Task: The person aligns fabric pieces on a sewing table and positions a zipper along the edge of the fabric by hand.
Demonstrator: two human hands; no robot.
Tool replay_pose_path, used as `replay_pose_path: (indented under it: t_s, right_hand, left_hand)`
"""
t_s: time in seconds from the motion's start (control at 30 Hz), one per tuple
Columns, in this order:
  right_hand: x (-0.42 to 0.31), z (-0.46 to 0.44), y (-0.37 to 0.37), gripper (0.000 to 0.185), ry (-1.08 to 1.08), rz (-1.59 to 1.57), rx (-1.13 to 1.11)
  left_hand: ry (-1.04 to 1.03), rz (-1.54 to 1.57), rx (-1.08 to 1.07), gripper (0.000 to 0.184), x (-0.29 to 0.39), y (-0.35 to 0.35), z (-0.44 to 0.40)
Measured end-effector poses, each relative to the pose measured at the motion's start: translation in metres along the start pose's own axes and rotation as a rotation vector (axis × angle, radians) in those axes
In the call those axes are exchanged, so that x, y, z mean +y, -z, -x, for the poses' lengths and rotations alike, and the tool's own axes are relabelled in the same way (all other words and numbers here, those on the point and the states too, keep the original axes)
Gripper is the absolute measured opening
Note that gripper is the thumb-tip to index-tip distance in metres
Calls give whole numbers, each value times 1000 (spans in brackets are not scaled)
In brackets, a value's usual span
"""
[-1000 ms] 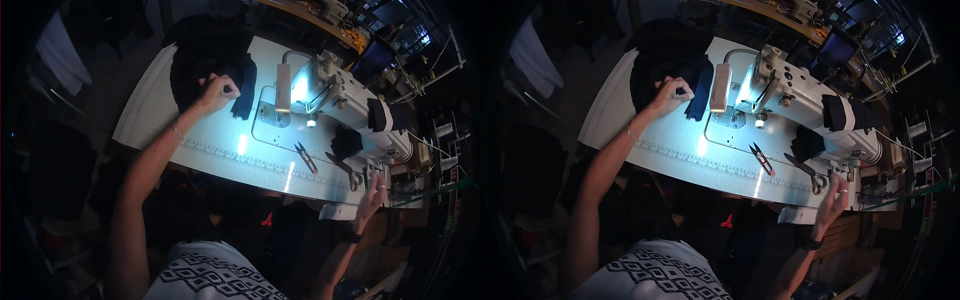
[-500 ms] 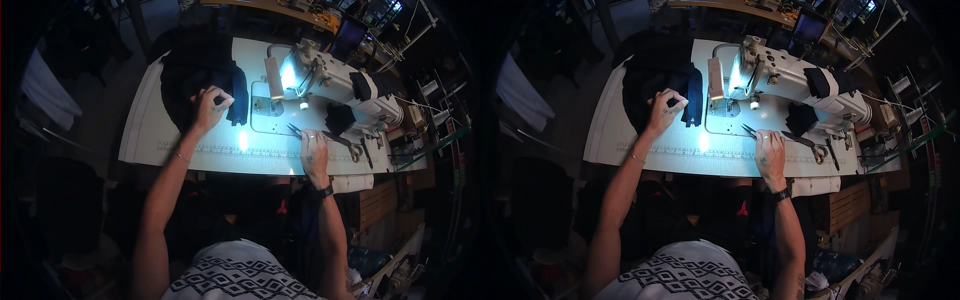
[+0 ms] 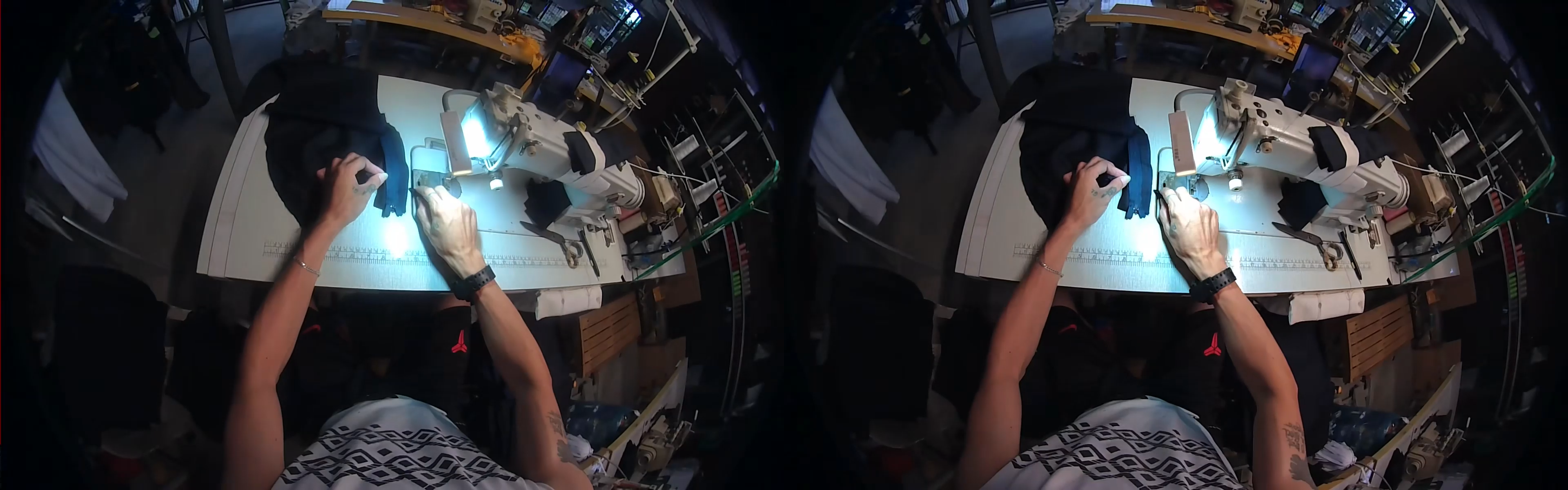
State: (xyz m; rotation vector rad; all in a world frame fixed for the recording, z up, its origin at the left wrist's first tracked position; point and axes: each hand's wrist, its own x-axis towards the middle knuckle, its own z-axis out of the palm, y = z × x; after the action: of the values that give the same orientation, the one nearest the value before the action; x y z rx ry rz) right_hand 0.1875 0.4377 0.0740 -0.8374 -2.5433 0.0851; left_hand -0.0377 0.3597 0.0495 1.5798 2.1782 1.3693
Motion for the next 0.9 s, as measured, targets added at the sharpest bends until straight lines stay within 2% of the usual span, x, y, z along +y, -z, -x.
replay_pose_path:
  t_s: [0.1, 0.23, 0.27, 0.37, 0.43, 0.47, 0.53, 0.6, 0.63, 0.67, 0.73, 0.8, 0.83, 0.87, 0.9]
  right_hand:
    - [12, 14, 6, 27, -76, -45, 13]
    - [55, 59, 36, 37, -180, -49, 101]
    - [67, 70, 40, 37, -214, -51, 115]
    - [100, 96, 39, 36, -245, -53, 160]
    - [103, 96, 39, 31, -201, -13, 201]
    - [101, 94, 40, 31, -198, -17, 203]
    - [96, 90, 43, 28, -138, 178, 234]
    - [107, 93, 36, 24, -175, 188, 240]
    - [115, 96, 31, 24, -160, 98, 294]
    - [120, 100, 27, 23, -145, 5, 348]
    - [106, 100, 31, 22, -196, -4, 378]
    - [74, 89, 40, 28, -359, -648, 324]
    - [52, 82, 49, 41, -488, -781, 187]
    - [34, 72, 65, 55, -526, -727, 6]
    - [33, 65, 49, 63, -481, -819, -82]
  left_hand:
    - [16, -72, -131, 15, 10, 10, 11]
    - [-174, -133, -224, 21, 21, 35, 75]
    - [-116, -125, -333, 24, 33, 49, 88]
    - [77, -2, -390, 26, 56, 64, 100]
    - [52, -171, -321, 26, 62, 53, 82]
    - [12, -235, -216, 27, 65, 44, 72]
    - [-49, -378, -155, 27, 43, 15, 51]
    - [-122, -309, -132, 27, 36, -1, 43]
    - [-146, -271, -160, 26, 35, -5, 43]
    - [-191, -247, -95, 24, 31, -12, 49]
    - [-174, -58, -89, 21, 37, -9, 62]
    - [-177, -2, -99, 18, 44, -4, 78]
    - [-185, 48, -88, 16, 48, -2, 85]
    - [-182, 69, -108, 16, 53, 1, 89]
    - [-183, 81, -101, 16, 57, 3, 93]
